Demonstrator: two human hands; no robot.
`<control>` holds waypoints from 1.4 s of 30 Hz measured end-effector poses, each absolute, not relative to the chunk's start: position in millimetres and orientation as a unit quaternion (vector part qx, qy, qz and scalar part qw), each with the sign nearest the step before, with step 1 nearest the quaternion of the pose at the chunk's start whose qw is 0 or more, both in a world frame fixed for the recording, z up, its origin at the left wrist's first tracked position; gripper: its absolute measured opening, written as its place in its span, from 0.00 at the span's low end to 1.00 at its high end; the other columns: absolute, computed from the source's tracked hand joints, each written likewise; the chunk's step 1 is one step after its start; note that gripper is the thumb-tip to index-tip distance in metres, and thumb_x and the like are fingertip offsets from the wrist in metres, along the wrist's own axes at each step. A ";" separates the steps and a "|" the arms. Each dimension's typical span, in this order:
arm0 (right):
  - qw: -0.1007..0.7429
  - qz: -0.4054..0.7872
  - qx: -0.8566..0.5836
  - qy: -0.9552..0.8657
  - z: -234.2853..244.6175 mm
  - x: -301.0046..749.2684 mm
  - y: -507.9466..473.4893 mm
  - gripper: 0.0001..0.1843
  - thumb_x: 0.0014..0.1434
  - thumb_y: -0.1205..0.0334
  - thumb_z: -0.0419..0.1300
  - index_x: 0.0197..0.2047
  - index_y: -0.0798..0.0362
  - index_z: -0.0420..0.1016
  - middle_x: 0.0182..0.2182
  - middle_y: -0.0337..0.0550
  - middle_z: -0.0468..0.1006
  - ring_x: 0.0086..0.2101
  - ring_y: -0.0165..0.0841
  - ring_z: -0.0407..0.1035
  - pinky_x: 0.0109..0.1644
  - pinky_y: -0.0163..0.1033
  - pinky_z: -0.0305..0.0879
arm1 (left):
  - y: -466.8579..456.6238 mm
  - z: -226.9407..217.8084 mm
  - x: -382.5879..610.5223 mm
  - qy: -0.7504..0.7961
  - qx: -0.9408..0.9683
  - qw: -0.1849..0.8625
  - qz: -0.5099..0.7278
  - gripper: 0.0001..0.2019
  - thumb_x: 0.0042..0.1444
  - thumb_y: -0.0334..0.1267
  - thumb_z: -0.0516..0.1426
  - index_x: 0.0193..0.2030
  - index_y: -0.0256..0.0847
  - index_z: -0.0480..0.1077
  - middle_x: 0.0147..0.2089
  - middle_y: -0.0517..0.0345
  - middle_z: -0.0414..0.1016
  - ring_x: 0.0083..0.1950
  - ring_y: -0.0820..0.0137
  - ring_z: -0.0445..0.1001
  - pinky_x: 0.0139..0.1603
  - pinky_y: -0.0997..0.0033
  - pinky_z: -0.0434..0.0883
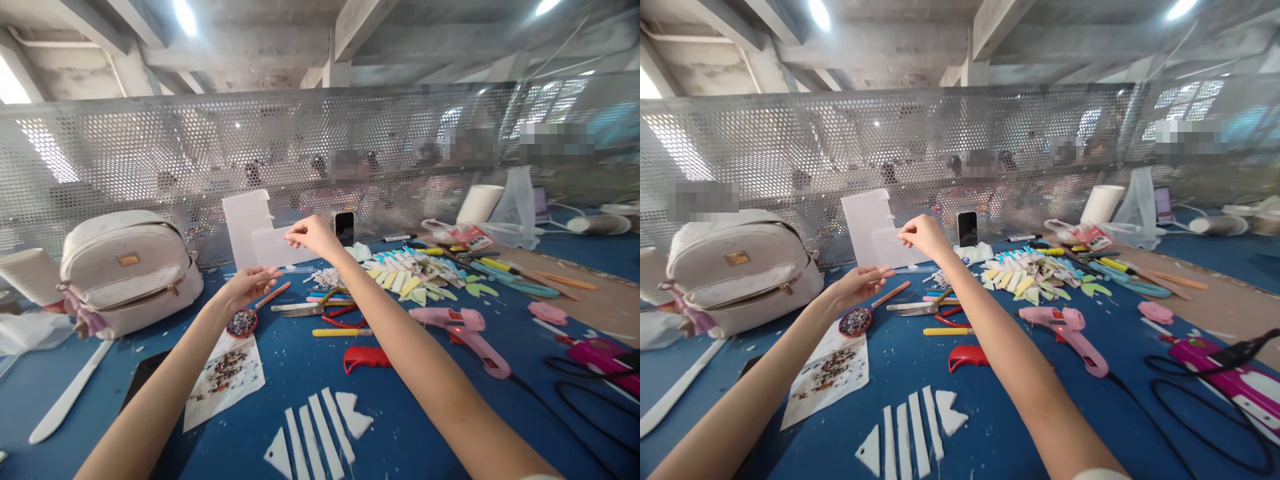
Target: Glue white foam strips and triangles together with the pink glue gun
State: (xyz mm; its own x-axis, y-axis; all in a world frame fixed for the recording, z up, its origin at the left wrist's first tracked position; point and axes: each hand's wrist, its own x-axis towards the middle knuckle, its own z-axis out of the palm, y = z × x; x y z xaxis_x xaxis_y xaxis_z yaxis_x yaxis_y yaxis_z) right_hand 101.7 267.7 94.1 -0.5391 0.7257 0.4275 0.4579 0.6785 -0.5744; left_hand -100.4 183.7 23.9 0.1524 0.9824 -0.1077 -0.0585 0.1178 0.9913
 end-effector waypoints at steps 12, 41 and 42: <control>0.320 0.205 -0.341 -0.860 94.8 99.3 264.0 0.11 0.68 0.57 0.60 0.45 0.57 0.76 0.39 0.42 0.79 0.35 0.32 0.75 0.39 0.41 0.75 | 188.8 19.2 -112.0 0.477 0.480 0.592 0.437 0.11 0.65 0.40 0.59 0.49 0.36 0.70 0.45 0.55 0.74 0.39 0.72 0.75 0.37 0.69 0.76; 0.262 0.098 -0.503 -0.817 65.8 122.9 296.7 0.15 0.68 0.57 0.60 0.55 0.54 0.72 0.52 0.48 0.75 0.46 0.39 0.73 0.49 0.50 0.73 | 184.5 43.1 -165.2 0.613 0.525 0.133 0.575 0.11 0.63 0.42 0.60 0.46 0.36 0.72 0.45 0.55 0.76 0.43 0.68 0.76 0.44 0.62 0.76; 0.261 0.094 -0.514 -0.811 62.8 123.6 297.8 0.15 0.68 0.57 0.60 0.55 0.54 0.72 0.52 0.48 0.75 0.47 0.39 0.73 0.50 0.50 0.73 | 185.4 42.5 -166.5 0.614 0.522 0.126 0.579 0.12 0.63 0.42 0.60 0.46 0.36 0.72 0.45 0.55 0.76 0.42 0.69 0.76 0.43 0.63 0.76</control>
